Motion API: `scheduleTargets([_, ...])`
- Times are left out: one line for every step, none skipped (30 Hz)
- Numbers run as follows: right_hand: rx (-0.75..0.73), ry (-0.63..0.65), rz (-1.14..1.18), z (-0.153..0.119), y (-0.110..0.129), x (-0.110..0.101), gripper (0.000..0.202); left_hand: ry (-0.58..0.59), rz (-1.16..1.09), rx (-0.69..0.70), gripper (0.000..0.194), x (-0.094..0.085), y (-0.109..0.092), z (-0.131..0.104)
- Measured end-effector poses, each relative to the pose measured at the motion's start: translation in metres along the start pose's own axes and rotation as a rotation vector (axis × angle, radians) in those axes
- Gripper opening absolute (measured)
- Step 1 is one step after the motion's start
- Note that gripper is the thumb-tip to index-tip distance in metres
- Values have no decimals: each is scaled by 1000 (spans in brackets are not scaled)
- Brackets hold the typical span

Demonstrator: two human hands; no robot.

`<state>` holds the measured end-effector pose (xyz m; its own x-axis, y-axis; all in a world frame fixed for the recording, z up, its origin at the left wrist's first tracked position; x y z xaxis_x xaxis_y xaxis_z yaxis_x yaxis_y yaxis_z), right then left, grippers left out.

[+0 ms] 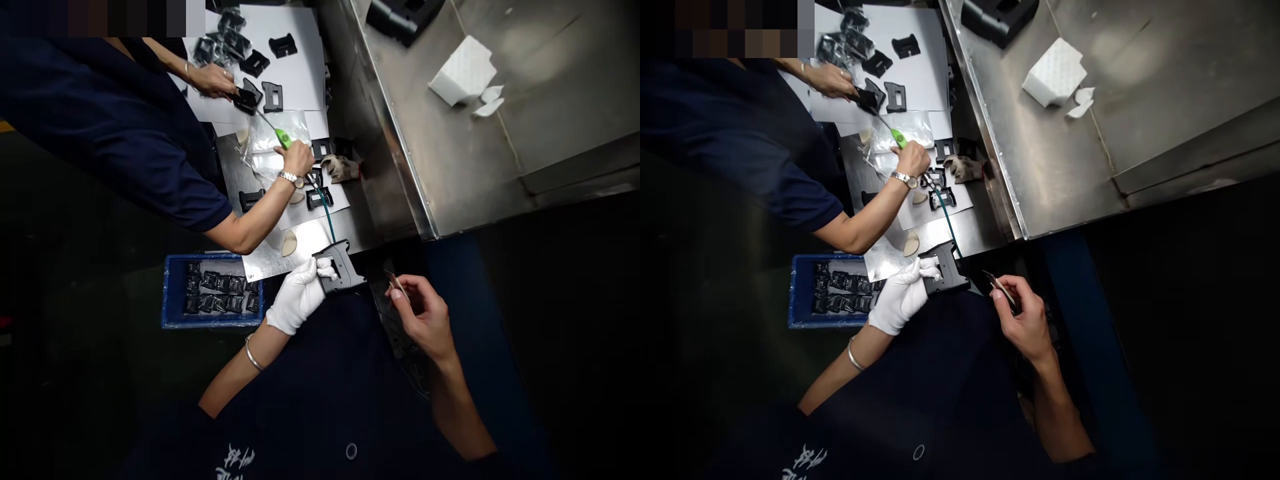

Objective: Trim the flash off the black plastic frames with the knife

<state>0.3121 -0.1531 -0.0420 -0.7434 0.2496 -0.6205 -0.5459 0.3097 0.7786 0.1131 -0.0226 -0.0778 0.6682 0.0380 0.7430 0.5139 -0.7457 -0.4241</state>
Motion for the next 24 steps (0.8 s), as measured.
scheduleTargets([-8, 2, -8, 1, 0, 0, 13, 1, -8, 15, 19, 0, 0, 0])
scheduleTargets([-16, 6, -14, 3, 1, 1, 13, 2, -15, 31, 18, 0, -1, 0])
scheduleTargets([-22, 12, -17, 5, 1, 1, 13, 3, -23, 43, 18, -1, -1, 0])
scheduleTargets([-28, 18, -19, 7, 2, 1, 13, 5, -15, 57, 18, -1, -1, 0])
scheduleTargets([-36, 23, -21, 9, 3, 2, 13, 7, 38, 89, 20, -1, -1, -1])
scheduleTargets([-47, 27, -29, 12, 5, 3, 11, 14, 124, 132, 22, -1, -2, -2])
scheduleTargets([-63, 26, -44, 14, 7, 4, 10, 23, 221, 180, 25, -2, -2, -4])
scheduleTargets([-86, 21, -66, 17, 11, 5, 9, 40, 341, 231, 27, -2, -3, -7])
scheduleTargets([-119, 15, -94, 20, 16, 7, 9, 63, 480, 283, 27, -2, -4, -10])
scheduleTargets([-160, 7, -125, 23, 22, 9, 10, 89, 616, 328, 25, -3, -5, -14])
scheduleTargets([-206, -5, -156, 26, 29, 12, 11, 116, 727, 363, 21, -3, -6, -17])
scheduleTargets([-254, -18, -185, 29, 36, 15, 13, 141, 818, 396, 17, -4, -7, -19])
scheduleTargets([-298, -32, -214, 31, 43, 17, 14, 163, 900, 435, 14, -4, -8, -21])
scheduleTargets([-334, -43, -241, 33, 50, 20, 16, 180, 956, 470, 13, -4, -9, -23])
scheduleTargets([-361, -54, -266, 34, 55, 23, 18, 186, 979, 496, 11, -4, -10, -24])
scheduleTargets([-380, -64, -288, 35, 60, 25, 19, 185, 996, 517, 10, -3, -10, -24])
scheduleTargets([-393, -73, -306, 35, 64, 27, 20, 178, 1017, 539, 10, -3, -11, -24])
scheduleTargets([-405, -80, -320, 34, 67, 29, 20, 167, 1042, 557, 9, -2, -11, -24])
scheduleTargets([-417, -89, -332, 34, 69, 31, 21, 152, 1068, 572, 8, -2, -11, -24])
scheduleTargets([-426, -97, -343, 33, 69, 32, 21, 140, 1091, 585, 8, -1, -11, -24])
scheduleTargets([-433, -104, -356, 33, 70, 33, 22, 131, 1108, 594, 9, -1, -10, -23])
scheduleTargets([-438, -108, -369, 32, 70, 34, 22, 128, 1122, 600, 9, -1, -10, -23])
scheduleTargets([-440, -109, -381, 32, 69, 35, 22, 127, 1134, 605, 9, -1, -9, -23])
scheduleTargets([-440, -112, -391, 31, 68, 36, 22, 130, 1143, 613, 9, -1, -9, -23])
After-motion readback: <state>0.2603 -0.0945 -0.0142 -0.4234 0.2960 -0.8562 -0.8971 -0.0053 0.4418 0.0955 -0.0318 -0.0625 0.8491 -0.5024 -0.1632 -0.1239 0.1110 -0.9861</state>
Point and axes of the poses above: each hand's wrist, its own z-axis towards the middle knuckle, its own x-axis out of the palm, y = z × x, the point moved 1 cm from there along z, towards the middle knuckle, and after that the axes turned 9 degrees about -z, right-handed, at the moved point
